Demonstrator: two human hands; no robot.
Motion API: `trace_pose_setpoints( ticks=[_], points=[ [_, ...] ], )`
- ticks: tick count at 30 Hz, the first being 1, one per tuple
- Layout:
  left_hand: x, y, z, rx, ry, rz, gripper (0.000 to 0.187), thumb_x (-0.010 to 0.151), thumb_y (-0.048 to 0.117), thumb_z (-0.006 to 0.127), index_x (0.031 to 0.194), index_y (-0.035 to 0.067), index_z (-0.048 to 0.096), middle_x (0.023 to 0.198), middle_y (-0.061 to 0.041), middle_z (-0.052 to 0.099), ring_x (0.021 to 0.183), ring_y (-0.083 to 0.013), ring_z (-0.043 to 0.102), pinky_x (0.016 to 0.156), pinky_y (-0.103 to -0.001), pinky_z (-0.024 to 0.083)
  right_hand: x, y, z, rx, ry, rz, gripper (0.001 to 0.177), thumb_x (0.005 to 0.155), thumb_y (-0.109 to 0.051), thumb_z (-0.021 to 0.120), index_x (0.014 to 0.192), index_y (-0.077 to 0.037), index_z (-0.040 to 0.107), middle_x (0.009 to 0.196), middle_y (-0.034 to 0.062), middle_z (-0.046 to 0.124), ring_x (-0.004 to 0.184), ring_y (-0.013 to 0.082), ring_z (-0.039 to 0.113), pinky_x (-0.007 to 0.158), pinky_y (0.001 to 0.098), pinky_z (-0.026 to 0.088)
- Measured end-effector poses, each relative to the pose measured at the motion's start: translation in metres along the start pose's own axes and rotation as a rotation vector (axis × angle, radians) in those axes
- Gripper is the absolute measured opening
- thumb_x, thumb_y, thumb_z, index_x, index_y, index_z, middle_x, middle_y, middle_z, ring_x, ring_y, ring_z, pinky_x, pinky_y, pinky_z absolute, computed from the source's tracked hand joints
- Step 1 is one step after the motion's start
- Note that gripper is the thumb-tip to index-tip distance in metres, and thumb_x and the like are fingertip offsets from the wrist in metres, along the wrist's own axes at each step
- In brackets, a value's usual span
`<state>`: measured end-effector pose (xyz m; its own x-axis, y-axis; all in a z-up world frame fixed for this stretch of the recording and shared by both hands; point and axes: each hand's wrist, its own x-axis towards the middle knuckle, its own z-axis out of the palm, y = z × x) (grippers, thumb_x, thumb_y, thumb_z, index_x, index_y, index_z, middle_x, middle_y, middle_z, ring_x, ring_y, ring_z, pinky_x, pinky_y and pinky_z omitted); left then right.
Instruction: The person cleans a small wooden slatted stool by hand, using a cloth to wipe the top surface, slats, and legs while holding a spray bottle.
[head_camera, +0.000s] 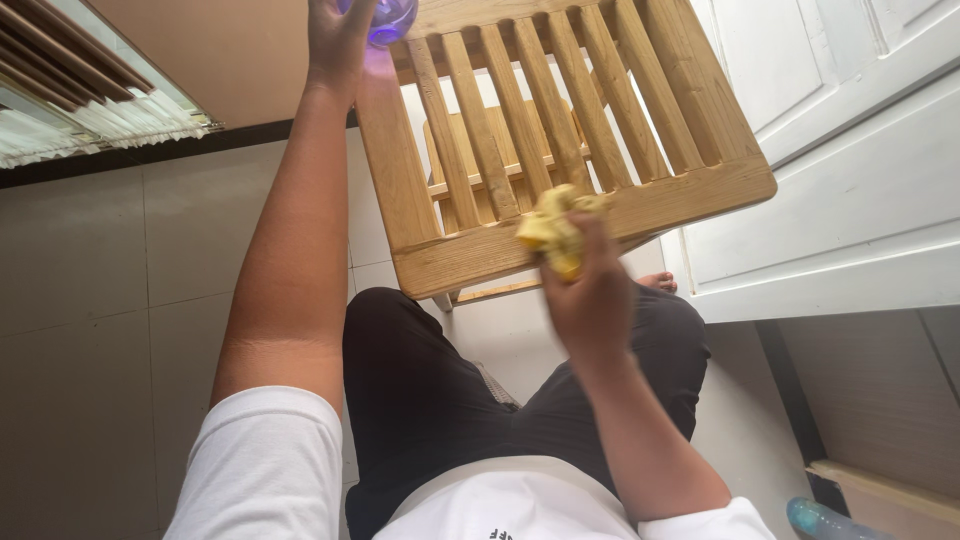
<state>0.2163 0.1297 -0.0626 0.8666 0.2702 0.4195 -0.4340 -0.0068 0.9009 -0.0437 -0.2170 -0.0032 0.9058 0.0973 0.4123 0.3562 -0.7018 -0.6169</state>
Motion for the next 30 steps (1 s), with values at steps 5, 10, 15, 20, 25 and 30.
trace_pose_setpoints(
  ticks=[5,10,15,20,25,30],
  points=[
    [0.005,-0.007,-0.002,-0.026,-0.019,0.004,0.038,0.098,0.034,0.078,0.109,0.001,0.064,0.101,-0.003,0.066,0.094,-0.0118,0.061,0.091,-0.032,0.053,-0.017,-0.035,-0.002,0.148,-0.157,-0.088,0.044,0.085,-0.016,0.082,0.123,-0.009,0.062,0.109,0.0141,0.075,0.096,0.0295,0.077,0.081,0.0395,0.062],
    [0.003,-0.009,-0.005,-0.026,-0.035,0.082,0.038,0.101,0.034,0.078,0.116,0.004,0.061,0.108,-0.001,0.067,0.102,-0.0099,0.063,0.096,-0.031,0.051,0.003,0.023,-0.034,0.079,-0.037,-0.004,0.040,0.088,-0.016,0.083,0.123,-0.010,0.065,0.111,0.0130,0.075,0.100,0.0257,0.076,0.081,0.0368,0.062],
    [0.001,-0.006,-0.006,0.013,-0.023,0.044,0.040,0.102,0.036,0.078,0.113,0.003,0.061,0.104,-0.002,0.065,0.098,-0.0111,0.062,0.095,-0.032,0.052,0.036,0.104,-0.077,-0.053,0.162,0.031,0.030,0.096,-0.014,0.085,0.120,-0.006,0.071,0.111,0.0122,0.074,0.103,0.0235,0.074,0.086,0.0386,0.060],
    [0.001,-0.011,-0.007,-0.053,-0.059,0.076,0.039,0.100,0.037,0.077,0.111,0.001,0.065,0.103,-0.003,0.068,0.097,-0.0117,0.066,0.092,-0.032,0.055,0.050,0.152,-0.101,-0.168,0.496,0.200,0.026,0.101,-0.016,0.085,0.113,-0.001,0.067,0.108,0.0100,0.074,0.098,0.0214,0.074,0.082,0.0362,0.061],
    [0.004,-0.022,-0.009,-0.011,-0.005,0.063,0.040,0.098,0.038,0.079,0.106,0.000,0.067,0.098,-0.002,0.068,0.091,-0.0103,0.063,0.086,-0.031,0.055,0.046,0.129,-0.087,-0.157,0.340,0.137,0.026,0.102,-0.020,0.081,0.115,-0.002,0.067,0.109,0.0122,0.074,0.100,0.0222,0.074,0.085,0.0391,0.059],
    [0.001,-0.010,-0.004,-0.029,-0.012,0.048,0.042,0.096,0.039,0.080,0.106,0.000,0.067,0.099,-0.003,0.069,0.091,-0.0106,0.066,0.086,-0.030,0.055,0.021,0.047,-0.037,-0.059,0.117,0.026,0.030,0.094,-0.013,0.078,0.121,-0.004,0.065,0.111,0.0160,0.073,0.103,0.0324,0.074,0.087,0.0441,0.058]
  ],
)
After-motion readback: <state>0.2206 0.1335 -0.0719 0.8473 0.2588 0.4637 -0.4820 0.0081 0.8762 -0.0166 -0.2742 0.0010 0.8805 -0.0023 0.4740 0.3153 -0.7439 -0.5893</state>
